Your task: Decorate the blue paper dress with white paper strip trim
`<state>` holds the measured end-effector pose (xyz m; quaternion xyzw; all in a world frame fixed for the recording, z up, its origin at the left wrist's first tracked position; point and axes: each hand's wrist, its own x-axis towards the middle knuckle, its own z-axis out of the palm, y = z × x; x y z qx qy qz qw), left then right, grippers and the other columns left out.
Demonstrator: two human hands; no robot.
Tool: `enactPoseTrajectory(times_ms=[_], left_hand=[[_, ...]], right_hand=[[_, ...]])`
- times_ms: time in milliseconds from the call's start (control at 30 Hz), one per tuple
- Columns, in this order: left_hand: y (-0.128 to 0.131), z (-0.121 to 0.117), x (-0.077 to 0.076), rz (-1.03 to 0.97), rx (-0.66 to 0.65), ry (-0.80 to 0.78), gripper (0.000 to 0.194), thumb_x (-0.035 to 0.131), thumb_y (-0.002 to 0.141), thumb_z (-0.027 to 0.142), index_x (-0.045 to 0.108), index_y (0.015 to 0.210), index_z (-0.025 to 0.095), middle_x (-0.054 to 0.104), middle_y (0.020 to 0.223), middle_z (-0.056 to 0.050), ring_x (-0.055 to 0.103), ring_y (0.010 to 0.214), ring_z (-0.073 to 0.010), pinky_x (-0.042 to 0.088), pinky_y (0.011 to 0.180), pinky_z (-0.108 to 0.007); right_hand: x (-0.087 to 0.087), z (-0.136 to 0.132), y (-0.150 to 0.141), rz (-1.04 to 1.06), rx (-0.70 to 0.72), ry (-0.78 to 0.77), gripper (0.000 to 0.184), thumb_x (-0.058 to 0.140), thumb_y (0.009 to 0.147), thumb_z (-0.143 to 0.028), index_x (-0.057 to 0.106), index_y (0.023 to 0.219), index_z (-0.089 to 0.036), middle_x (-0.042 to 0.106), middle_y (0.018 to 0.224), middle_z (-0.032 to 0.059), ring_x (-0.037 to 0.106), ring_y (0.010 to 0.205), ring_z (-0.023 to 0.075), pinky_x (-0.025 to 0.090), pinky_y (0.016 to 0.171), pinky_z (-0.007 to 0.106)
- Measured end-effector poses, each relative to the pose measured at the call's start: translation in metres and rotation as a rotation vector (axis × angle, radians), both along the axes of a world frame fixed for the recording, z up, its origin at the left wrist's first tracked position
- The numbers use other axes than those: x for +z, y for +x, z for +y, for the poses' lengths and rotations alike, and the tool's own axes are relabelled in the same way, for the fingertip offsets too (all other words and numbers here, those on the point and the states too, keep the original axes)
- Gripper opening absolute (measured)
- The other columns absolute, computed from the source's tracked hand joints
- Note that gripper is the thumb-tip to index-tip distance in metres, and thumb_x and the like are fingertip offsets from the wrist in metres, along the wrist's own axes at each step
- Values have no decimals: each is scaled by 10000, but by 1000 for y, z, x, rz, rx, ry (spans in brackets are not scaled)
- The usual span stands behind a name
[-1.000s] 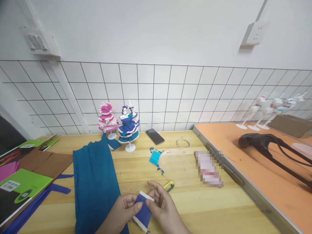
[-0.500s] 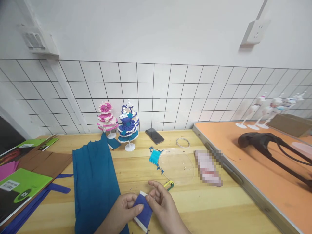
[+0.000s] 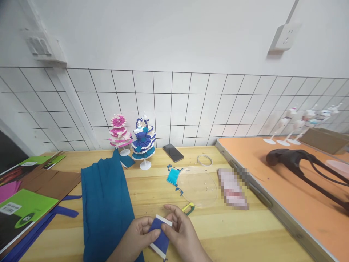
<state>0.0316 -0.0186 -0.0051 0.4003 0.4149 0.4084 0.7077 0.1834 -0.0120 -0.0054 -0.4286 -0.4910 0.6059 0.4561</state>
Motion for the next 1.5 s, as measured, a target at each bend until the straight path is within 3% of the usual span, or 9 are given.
enactPoseTrajectory(times_ms=[300, 567, 667, 867, 1067, 1367, 1500], left_hand=[[1, -1, 6, -28, -20, 44, 367, 775, 529, 373, 600, 714, 108, 681, 669, -44, 605, 619, -135, 427, 597, -232], [-2, 4, -1, -50, 23, 32, 332, 760, 555, 379, 598, 698, 127, 694, 670, -46, 620, 606, -153, 444, 609, -258], [-3, 4, -1, -59, 46, 42, 341, 756, 558, 385, 612, 730, 127, 700, 698, -55, 633, 653, -172, 449, 623, -259], [-2, 2, 0, -110, -37, 83, 291, 733, 624, 319, 611, 809, 130, 706, 757, -59, 640, 717, -158, 451, 652, -237], [-3, 2, -7, -128, -84, 95, 342, 761, 591, 284, 601, 843, 117, 702, 800, -68, 641, 736, -168, 463, 675, -256], [-3, 2, 3, -163, -105, 90, 333, 751, 607, 270, 579, 857, 135, 700, 821, -75, 648, 756, -182, 468, 688, -272], [-3, 2, 0, -146, -79, 106, 400, 773, 569, 281, 582, 888, 134, 695, 880, -91, 636, 823, -198, 460, 727, -280]], right_hand=[[-1, -1, 1, 19, 3, 19, 500, 728, 627, -374, 533, 1044, -179, 525, 697, -15, 538, 670, 145, 408, 605, 255], [7, 2, 6, 6, 38, -41, 473, 653, 689, -478, 548, 1038, -177, 549, 653, -10, 545, 628, 150, 419, 609, 282], [3, 2, 4, 64, 51, -45, 500, 708, 642, -447, 529, 1031, -188, 564, 676, -9, 552, 644, 150, 415, 625, 284], [-3, 1, 1, 66, 24, -30, 528, 743, 611, -392, 519, 1038, -177, 542, 677, -23, 524, 624, 125, 393, 612, 260], [-3, 0, 3, -35, 72, 8, 498, 717, 636, -358, 518, 1060, -188, 529, 666, -35, 509, 596, 113, 384, 581, 241], [4, 0, 4, -52, 32, 8, 502, 719, 630, -347, 528, 1066, -188, 480, 618, -54, 491, 574, 110, 370, 566, 237], [-1, 0, 4, -41, 75, 19, 491, 714, 640, -319, 522, 1073, -190, 467, 609, -62, 462, 556, 99, 354, 555, 230]])
